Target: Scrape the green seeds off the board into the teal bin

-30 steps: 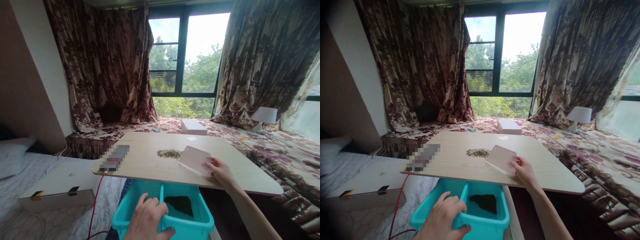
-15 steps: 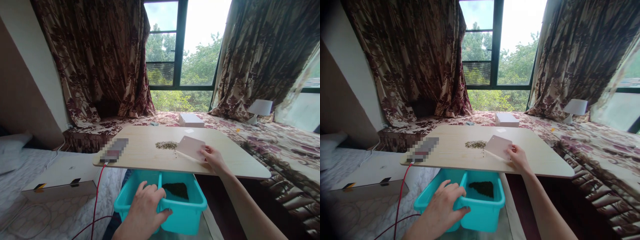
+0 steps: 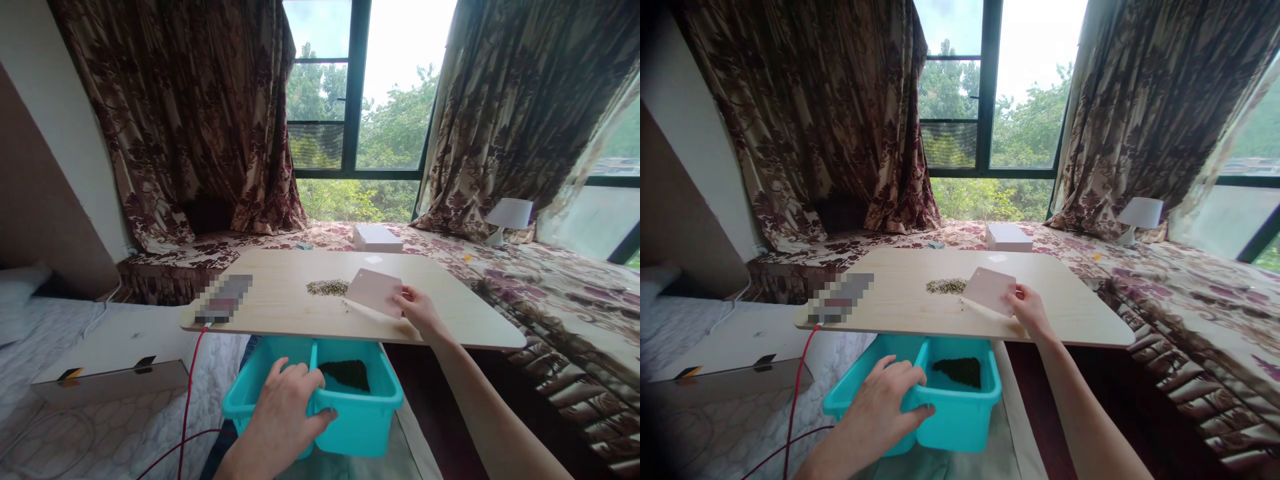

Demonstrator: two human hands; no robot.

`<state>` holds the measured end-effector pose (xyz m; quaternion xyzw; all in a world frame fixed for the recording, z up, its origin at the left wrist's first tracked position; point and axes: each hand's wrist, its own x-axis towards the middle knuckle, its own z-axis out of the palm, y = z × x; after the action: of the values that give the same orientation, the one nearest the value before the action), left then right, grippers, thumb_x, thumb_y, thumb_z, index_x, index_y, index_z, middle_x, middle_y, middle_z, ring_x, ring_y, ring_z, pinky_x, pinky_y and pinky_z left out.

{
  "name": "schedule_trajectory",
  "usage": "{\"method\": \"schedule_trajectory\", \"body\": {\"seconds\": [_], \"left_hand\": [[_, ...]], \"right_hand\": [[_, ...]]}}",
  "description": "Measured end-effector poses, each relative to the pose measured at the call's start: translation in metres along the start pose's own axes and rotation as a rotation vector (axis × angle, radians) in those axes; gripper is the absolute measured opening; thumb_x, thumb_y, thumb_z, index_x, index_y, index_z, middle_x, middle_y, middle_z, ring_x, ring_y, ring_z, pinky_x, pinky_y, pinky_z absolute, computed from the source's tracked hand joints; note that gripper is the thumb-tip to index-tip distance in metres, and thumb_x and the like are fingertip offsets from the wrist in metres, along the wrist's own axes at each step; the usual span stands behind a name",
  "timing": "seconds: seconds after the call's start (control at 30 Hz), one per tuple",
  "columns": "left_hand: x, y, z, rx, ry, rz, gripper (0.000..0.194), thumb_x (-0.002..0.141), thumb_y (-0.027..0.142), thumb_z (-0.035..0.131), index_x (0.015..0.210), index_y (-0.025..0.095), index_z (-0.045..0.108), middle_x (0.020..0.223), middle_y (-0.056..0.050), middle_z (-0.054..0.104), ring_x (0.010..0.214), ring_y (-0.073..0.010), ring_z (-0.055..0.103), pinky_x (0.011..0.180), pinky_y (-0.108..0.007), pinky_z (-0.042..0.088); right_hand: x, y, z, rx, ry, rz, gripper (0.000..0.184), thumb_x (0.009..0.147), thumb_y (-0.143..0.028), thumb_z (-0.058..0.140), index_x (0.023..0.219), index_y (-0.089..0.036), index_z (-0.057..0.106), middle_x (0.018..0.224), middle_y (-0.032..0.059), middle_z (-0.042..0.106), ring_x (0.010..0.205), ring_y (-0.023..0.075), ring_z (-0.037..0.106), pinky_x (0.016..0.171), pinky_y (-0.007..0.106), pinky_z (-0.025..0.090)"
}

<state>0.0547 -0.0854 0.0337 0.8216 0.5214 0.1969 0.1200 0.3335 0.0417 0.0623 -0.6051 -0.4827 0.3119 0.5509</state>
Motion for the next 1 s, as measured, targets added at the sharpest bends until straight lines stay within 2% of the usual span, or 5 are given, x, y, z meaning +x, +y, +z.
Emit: {"method": "schedule_trajectory", "body": {"seconds": [0.3, 0.53, 0.73, 1.0], "left_hand": [[0.001, -0.005, 0.006, -0.032, 0.014, -0.019, 0.013, 0.074, 0.027, 0.068, 0.085, 0.026, 0.060, 0.083, 0.004, 0.062, 0.087, -0.0190, 0.060, 0.105, -0.049, 0.028], [0.003, -0.009, 0.013, -0.001, 0.034, -0.034, 0.018, 0.070, 0.027, 0.072, 0.084, 0.026, 0.061, 0.082, 0.003, 0.062, 0.086, -0.0203, 0.061, 0.104, -0.052, 0.029], [0.007, -0.015, 0.018, 0.034, 0.005, -0.030, 0.021, 0.069, 0.031, 0.072, 0.087, 0.026, 0.062, 0.083, 0.002, 0.063, 0.087, -0.0211, 0.061, 0.103, -0.053, 0.031], [0.007, -0.012, 0.013, 0.008, -0.039, -0.053, 0.021, 0.070, 0.033, 0.073, 0.087, 0.026, 0.062, 0.085, 0.001, 0.063, 0.090, -0.0219, 0.061, 0.105, -0.054, 0.028]], "right_hand": [[-0.002, 0.005, -0.001, 0.012, -0.045, 0.014, 0.024, 0.062, -0.026, 0.066, 0.085, -0.017, 0.066, 0.077, 0.0069, 0.074, 0.063, 0.0170, 0.065, 0.045, 0.022, 0.045], [0.007, 0.012, 0.001, -0.006, 0.000, 0.015, 0.025, 0.061, -0.027, 0.062, 0.084, -0.017, 0.064, 0.069, 0.0057, 0.073, 0.055, 0.0167, 0.064, 0.041, 0.022, 0.043], [-0.003, 0.004, -0.001, 0.025, -0.064, -0.030, 0.028, 0.060, -0.033, 0.063, 0.084, -0.018, 0.064, 0.069, 0.0062, 0.073, 0.060, 0.0197, 0.067, 0.042, 0.024, 0.044], [-0.010, 0.001, -0.006, 0.031, -0.047, -0.028, 0.030, 0.059, -0.034, 0.066, 0.084, -0.017, 0.066, 0.069, 0.0070, 0.073, 0.057, 0.0197, 0.065, 0.041, 0.024, 0.041]]}}
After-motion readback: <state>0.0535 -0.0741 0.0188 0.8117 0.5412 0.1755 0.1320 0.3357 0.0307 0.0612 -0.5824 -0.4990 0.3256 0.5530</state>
